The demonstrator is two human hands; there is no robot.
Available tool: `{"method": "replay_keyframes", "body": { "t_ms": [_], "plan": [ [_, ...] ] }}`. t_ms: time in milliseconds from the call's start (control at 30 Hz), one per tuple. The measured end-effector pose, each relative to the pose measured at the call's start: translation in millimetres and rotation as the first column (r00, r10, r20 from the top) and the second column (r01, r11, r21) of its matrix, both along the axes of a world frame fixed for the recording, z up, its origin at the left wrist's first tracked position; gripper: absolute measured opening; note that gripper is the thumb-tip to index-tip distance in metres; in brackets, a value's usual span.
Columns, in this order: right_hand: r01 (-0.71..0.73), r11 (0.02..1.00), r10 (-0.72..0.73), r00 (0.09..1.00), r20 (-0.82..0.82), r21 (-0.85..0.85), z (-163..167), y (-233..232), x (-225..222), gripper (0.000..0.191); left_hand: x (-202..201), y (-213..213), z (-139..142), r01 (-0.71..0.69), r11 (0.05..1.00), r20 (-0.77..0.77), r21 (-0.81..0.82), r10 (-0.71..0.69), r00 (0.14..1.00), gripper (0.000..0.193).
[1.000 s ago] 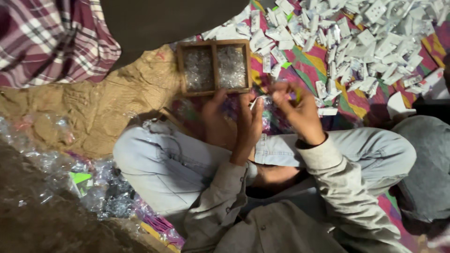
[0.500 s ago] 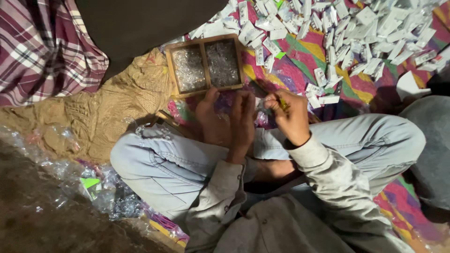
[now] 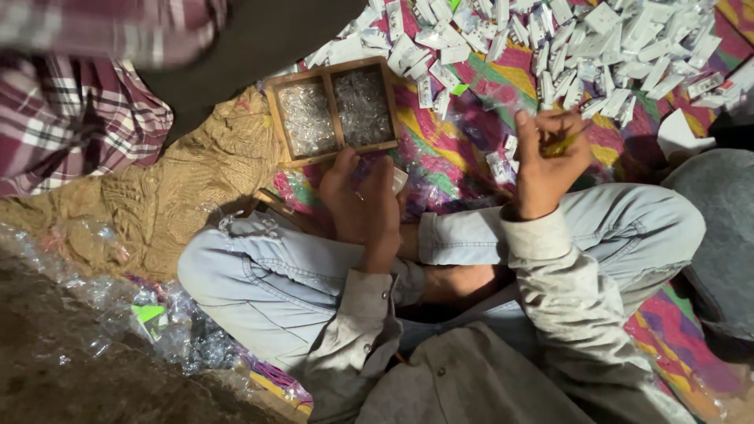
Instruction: The person sits on a mat and repeatedly picks up small white packets, places them into clear plastic sleeves, and seals the sleeves using a yellow handheld heat-sealing tool. Sealed packets are set aside on the mat.
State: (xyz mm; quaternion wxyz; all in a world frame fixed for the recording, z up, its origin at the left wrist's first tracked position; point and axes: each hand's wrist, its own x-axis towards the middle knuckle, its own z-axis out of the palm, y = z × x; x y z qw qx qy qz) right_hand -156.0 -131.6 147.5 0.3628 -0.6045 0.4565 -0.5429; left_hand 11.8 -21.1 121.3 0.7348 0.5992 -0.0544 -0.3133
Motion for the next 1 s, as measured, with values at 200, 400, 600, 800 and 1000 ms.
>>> {"method": "replay_keyframes", "body": {
  "t_ms": [200,400,600,800,1000],
  "plan": [
    [-0.032,0.983,0.041,0.998,-0.050,0.183,66,88,62,0.022,1,4,-10,0.178,0.979,-0.104,-0.100,-0.188,0.977,0.048],
    [-0.904,0.408,0.912,0.396,-0.107,0.131,84,125,80,0.047,-8,18,0,0.124,0.981,-0.351,-0.149,-0.170,0.921,0.039],
    [-0.344,0.933,0.346,0.792,-0.502,0.101,63,91,66,0.032,-10,-1,-43,0.141,0.764,-0.453,-0.629,-0.507,0.733,0.041],
    [-0.251,0.960,0.275,0.783,-0.557,0.122,36,69,43,0.052,-33,-6,-71,0.430,0.688,-0.241,-0.585,-0.653,0.718,0.064],
    [-0.213,0.973,0.228,0.814,-0.534,0.091,6,63,36,0.037,-26,-2,-62,0.427,0.564,-0.283,-0.707,-0.778,0.560,0.071]
  ]
}}
